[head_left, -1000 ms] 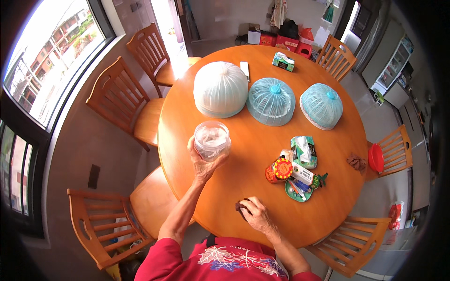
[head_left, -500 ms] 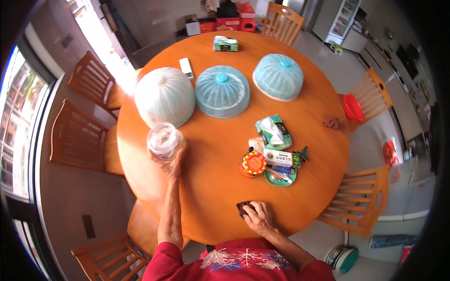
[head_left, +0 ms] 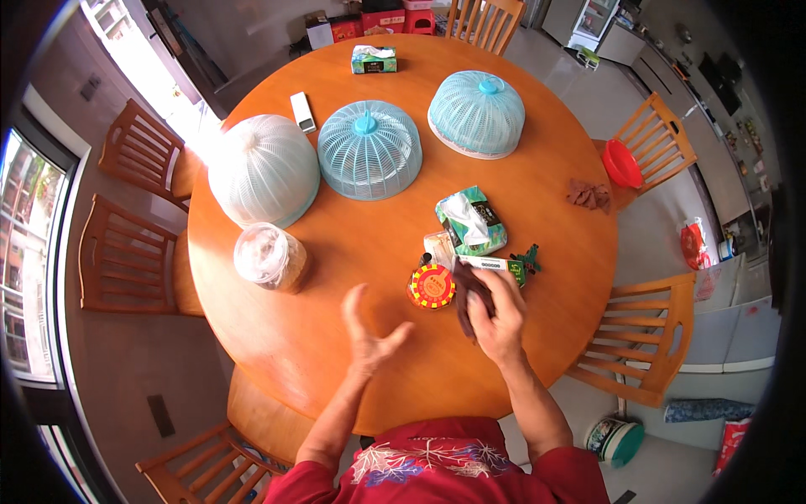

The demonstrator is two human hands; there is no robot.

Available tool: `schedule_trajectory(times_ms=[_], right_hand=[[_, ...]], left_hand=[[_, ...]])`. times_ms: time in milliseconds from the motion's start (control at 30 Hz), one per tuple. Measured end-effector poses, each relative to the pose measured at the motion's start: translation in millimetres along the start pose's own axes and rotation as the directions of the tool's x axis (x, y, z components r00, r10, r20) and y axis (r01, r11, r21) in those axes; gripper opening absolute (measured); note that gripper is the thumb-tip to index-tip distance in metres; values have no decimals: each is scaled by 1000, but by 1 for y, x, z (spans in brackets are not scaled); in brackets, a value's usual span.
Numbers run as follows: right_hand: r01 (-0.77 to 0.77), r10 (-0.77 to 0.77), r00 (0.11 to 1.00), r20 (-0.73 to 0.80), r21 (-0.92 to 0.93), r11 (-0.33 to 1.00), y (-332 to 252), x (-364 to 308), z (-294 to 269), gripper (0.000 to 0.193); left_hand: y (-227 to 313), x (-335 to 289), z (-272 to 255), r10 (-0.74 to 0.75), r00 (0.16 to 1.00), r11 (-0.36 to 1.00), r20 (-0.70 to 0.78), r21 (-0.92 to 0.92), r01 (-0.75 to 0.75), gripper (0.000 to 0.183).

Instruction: The person wipes a round wooden dining table with a dark cloth, moving food covers and containers aside to reach different areas. They wipe the table surface in circular motions, then wipe the exterior of a plastic container and a small jar before returning to wipe more of the table.

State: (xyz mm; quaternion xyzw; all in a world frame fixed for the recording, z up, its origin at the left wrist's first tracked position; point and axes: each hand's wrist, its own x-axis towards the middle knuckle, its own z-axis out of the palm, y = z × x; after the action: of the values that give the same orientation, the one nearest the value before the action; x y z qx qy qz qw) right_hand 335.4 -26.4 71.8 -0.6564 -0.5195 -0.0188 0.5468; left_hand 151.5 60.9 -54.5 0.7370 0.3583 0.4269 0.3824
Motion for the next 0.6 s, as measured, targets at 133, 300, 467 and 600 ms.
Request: schedule_trajectory(times_ms=[133,300,467,600], right_hand=[[175,-39,933,357,-358,917,11,7,46,38],[222,-16,891,455,-404,888,23,6,53,37],[136,-46,976,212,-435,890,28,3,69,23],[-48,146,954,260,-347,937,22,5,69,20]], left_hand=[[36,25,65,-36,991,987,127,-149,55,90],[4,18,100,-200,979,980,47,-2,200,66],[-22,17,101,-163,981,987,110,21,161,73],[-5,16,88,-206,979,930,-6,-312,194,77]])
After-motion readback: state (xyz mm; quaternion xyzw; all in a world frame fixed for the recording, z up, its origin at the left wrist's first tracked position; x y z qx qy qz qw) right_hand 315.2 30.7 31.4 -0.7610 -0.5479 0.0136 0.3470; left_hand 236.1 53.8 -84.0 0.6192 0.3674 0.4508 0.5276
